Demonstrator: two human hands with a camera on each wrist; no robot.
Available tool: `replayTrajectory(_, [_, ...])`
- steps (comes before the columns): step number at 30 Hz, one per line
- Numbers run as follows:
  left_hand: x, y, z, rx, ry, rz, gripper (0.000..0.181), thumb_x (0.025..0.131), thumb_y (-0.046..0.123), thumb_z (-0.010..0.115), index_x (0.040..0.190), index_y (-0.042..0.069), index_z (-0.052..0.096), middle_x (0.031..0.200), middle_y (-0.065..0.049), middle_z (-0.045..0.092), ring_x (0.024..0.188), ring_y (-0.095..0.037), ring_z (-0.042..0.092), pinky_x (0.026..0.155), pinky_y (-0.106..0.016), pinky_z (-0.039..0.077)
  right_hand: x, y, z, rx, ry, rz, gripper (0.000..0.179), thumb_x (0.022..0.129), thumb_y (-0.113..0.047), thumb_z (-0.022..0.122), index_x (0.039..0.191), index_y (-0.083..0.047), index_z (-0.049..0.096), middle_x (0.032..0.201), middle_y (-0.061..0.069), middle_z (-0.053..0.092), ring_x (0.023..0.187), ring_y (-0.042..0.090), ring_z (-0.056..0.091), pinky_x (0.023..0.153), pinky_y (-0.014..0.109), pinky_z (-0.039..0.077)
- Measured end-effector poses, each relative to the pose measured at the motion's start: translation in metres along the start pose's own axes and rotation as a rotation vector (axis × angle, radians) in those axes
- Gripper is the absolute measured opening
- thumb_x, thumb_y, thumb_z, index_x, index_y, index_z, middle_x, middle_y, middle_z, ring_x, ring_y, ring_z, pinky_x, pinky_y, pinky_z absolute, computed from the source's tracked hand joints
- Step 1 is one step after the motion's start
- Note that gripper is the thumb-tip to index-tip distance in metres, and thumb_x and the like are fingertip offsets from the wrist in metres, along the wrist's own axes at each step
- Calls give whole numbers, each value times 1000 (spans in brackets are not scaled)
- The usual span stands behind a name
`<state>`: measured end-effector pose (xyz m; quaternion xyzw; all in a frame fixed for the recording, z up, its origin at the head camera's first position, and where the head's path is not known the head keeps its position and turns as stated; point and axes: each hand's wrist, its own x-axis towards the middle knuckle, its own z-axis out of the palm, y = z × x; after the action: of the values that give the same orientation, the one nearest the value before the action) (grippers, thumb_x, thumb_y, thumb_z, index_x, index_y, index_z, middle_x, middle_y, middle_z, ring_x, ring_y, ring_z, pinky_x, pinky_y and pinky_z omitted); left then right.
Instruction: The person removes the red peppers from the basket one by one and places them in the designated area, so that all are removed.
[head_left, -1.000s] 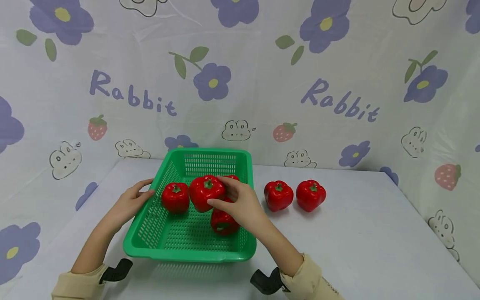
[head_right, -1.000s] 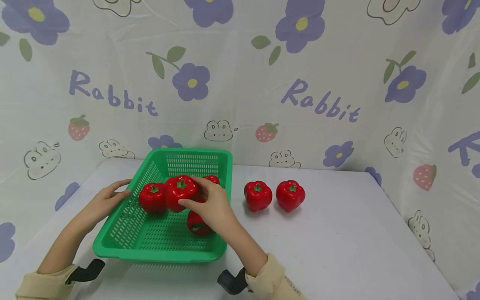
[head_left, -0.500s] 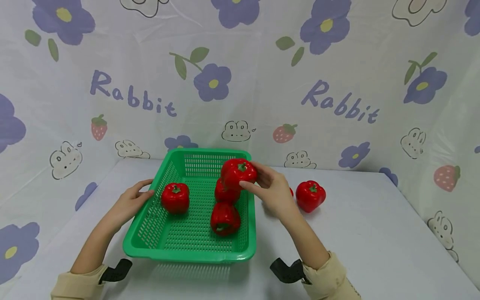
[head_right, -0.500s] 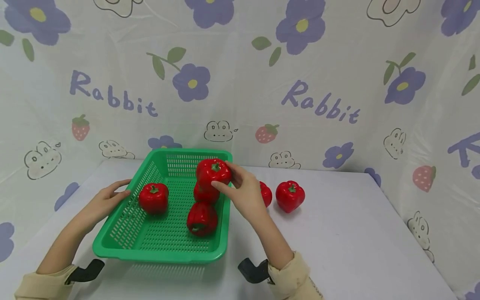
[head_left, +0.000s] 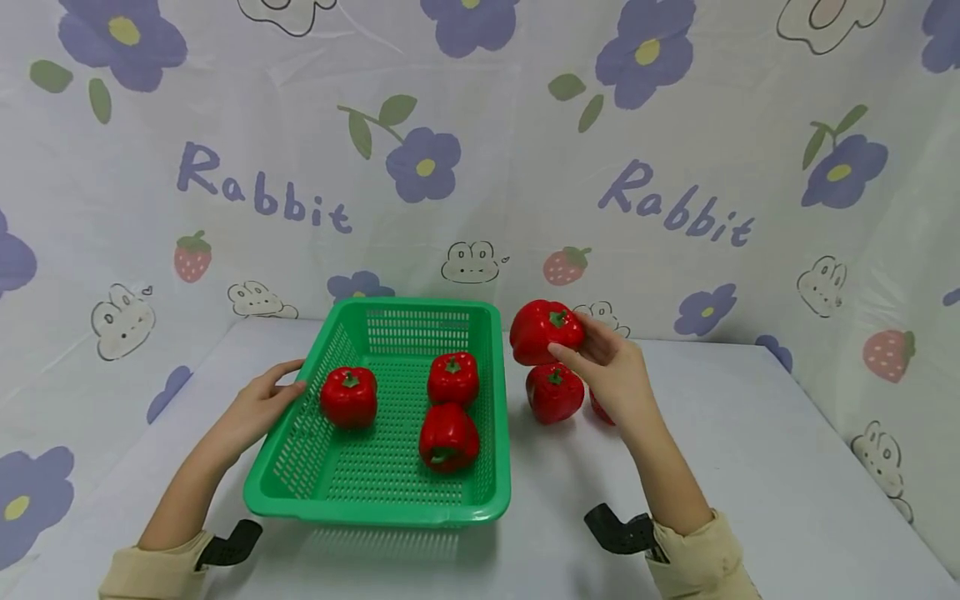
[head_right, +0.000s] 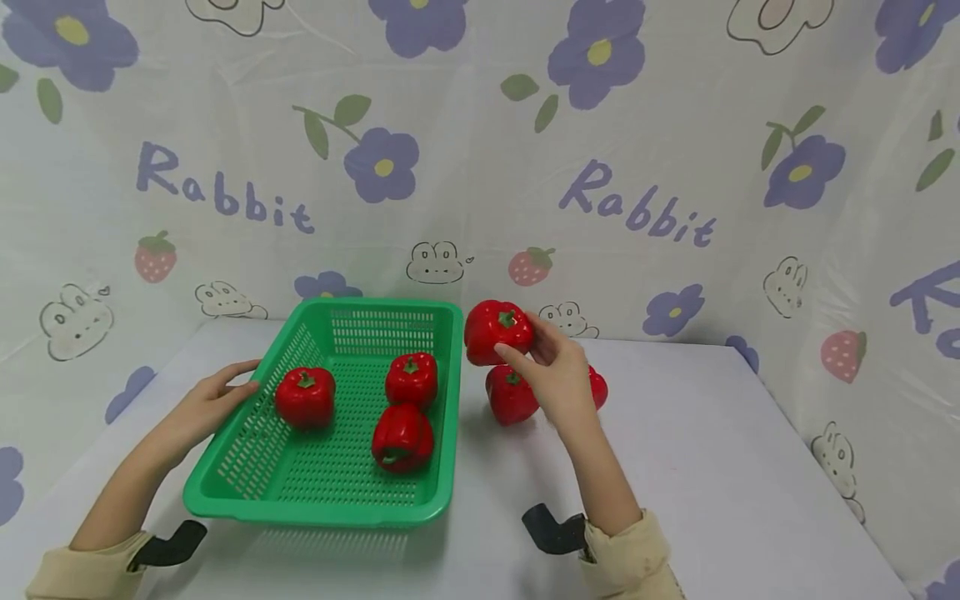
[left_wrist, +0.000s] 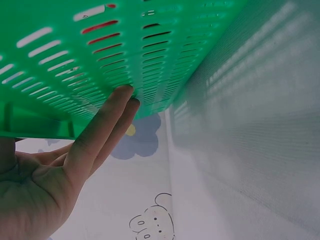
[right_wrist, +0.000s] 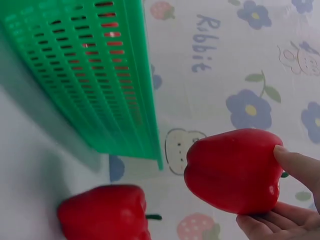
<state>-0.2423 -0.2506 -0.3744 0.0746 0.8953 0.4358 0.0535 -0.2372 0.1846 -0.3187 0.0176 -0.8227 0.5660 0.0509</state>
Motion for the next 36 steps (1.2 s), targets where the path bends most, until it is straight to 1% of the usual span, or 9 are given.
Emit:
replayTrajectory(7, [0, 0, 0, 11, 6, 6, 60, 106, 32, 40, 152, -3, 23, 120, -33, 62, 88, -21, 71, 73, -30, 58, -2, 8, -25, -25, 69, 33, 75, 91, -37, 69, 153, -19, 32, 153, 10, 42, 140, 28, 44, 110, 42, 40])
replayTrajectory(14, [-1, 1, 0, 14, 7, 7, 60, 106, 32, 40, 152, -3, 23, 121, -33, 61, 89, -23, 71, 74, -32, 59, -4, 21, -49, -59, 151, 69, 78, 92, -42, 65, 155, -16, 27, 154, 11, 40, 141, 31, 41, 109, 44, 39])
replayTrajectory(20, [-2, 2, 0, 10, 6, 9, 60, 106, 32, 40, 152, -3, 23, 121, -34, 61, 89, -23, 71, 73, -31, 59, -3, 33, -64, -75, 195, 99, 81, 91, -48, 63, 155, -17, 26, 155, 11, 40, 142, 31, 41, 108, 45, 40])
replayTrajectory(29, [0, 1, 0, 9, 8, 12, 60, 106, 31, 40, 152, -4, 23, 119, -33, 62, 88, -22, 71, 72, -28, 57, -7, 51, -85, -45, 258, 181, 80, 91, -48, 63, 156, -20, 26, 157, 7, 35, 144, 29, 37, 111, 44, 37])
replayTrajectory(36, [-1, 1, 0, 5, 11, 4, 60, 106, 31, 40, 152, -4, 23, 118, -32, 63, 87, -21, 71, 71, -28, 57, -10, 65, -94, -43, 326, 224, 74, 93, -42, 61, 155, -20, 27, 158, 7, 36, 143, 28, 39, 109, 40, 39])
